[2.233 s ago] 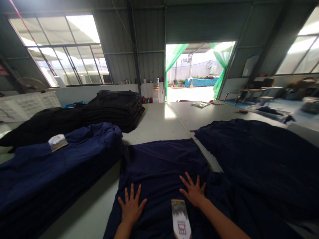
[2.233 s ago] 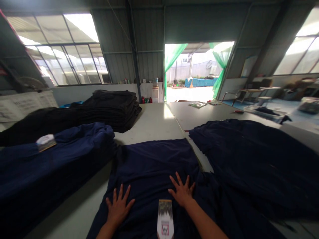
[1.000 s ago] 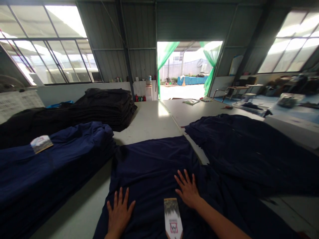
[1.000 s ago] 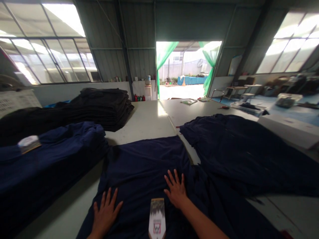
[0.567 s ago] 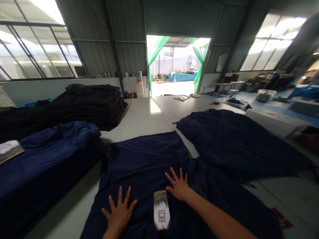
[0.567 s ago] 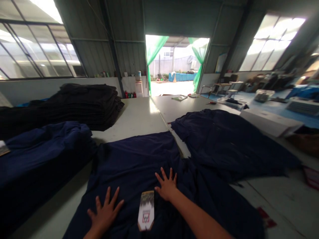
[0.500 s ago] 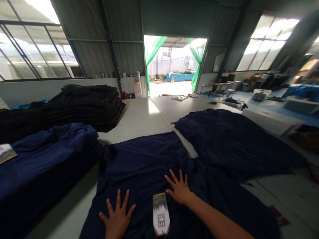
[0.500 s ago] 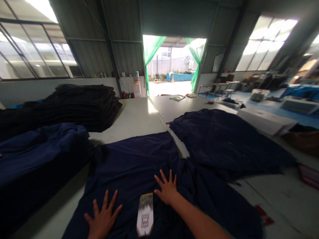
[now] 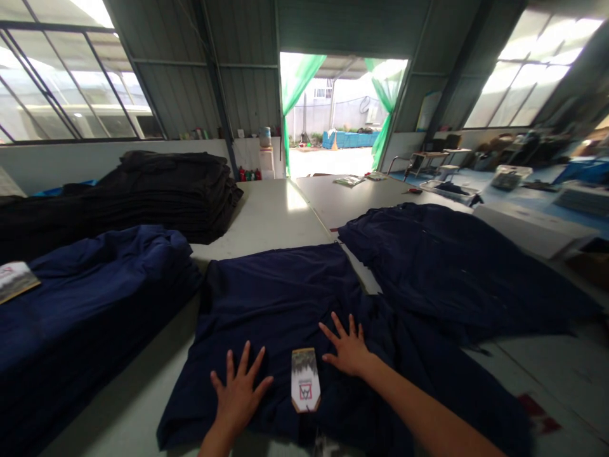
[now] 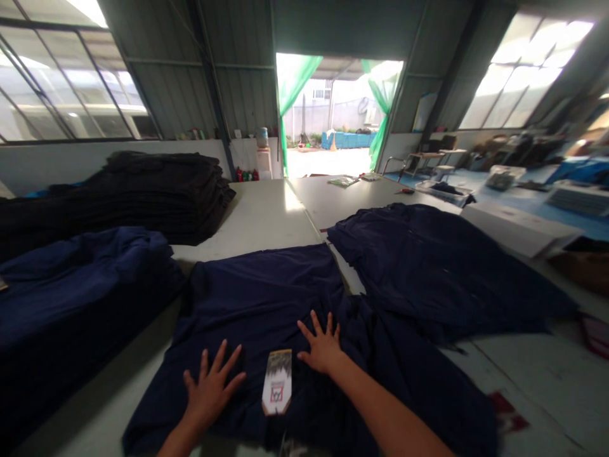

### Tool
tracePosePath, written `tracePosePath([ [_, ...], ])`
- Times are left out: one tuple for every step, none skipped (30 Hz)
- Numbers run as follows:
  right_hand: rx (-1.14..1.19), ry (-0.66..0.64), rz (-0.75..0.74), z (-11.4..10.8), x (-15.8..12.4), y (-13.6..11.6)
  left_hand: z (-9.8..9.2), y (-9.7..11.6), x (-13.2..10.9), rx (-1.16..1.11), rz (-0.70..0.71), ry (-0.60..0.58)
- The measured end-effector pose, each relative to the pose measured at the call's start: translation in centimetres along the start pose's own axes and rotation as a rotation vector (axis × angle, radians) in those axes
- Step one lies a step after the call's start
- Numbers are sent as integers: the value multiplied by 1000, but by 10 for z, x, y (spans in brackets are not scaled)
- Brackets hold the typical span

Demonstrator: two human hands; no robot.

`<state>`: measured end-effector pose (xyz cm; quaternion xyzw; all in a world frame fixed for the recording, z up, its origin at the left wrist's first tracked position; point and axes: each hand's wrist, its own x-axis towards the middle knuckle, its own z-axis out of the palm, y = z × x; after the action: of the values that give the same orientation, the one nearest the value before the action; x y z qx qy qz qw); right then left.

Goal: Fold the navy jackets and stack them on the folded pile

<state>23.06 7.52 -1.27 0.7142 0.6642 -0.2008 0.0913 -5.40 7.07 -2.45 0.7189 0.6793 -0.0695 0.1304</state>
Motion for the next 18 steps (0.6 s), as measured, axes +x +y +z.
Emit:
tracePosePath([
  [-10, -5, -14, 1, -6, 4, 3, 0, -6, 7, 26, -7],
  [-18, -14, -29, 1, -12, 7, 7, 0, -11, 15, 37, -14],
  [-25, -31, -41, 2, -17, 9, 9, 1, -15, 20, 38, -26],
  [-35, -55, -41, 1, -21, 10, 10, 1, -18, 23, 29, -43],
  [-48, -78, -31, 0, -25, 10, 9, 2, -20, 21, 16, -59],
  [-61, -92, -20, -2, -27, 8, 6, 4, -21, 16, 2, -71],
  [-73, -94, -24, -5, -29, 4, 3, 6, -22, 9, -6, -83],
  [-82, -84, -46, -8, -31, 0, -1, 9, -24, -1, 1, -88],
  [-87, -73, -79, -11, -33, -5, -6, 12, -25, -11, 18, -84],
  [-90, -68, -108, -14, -35, -10, -9, 15, -28, -19, 38, -77],
  [-95, -79, -119, -16, -37, -14, -11, 18, -31, -30, 45, -76],
  [-103, -112, -105, -17, -39, -17, -12, 20, -34, -44, 31, -92],
  [-113, -155, -72, -16, -40, -19, -10, 20, -37, -62, 1, -119],
  [-123, -198, -37, -14, -41, -20, -8, 21, -39, -78, -34, -150],
  [-130, -234, -15, -10, -39, -19, -4, 20, -40, -91, -61, -178],
  [-131, -254, -9, -6, -37, -17, 0, 19, -40, -101, -73, -193],
  [-128, -254, -17, -2, -34, -15, 4, 18, -39, -108, -74, -197],
  [-122, -243, -31, 1, -29, -13, 7, 17, -37, -110, -71, -190],
])
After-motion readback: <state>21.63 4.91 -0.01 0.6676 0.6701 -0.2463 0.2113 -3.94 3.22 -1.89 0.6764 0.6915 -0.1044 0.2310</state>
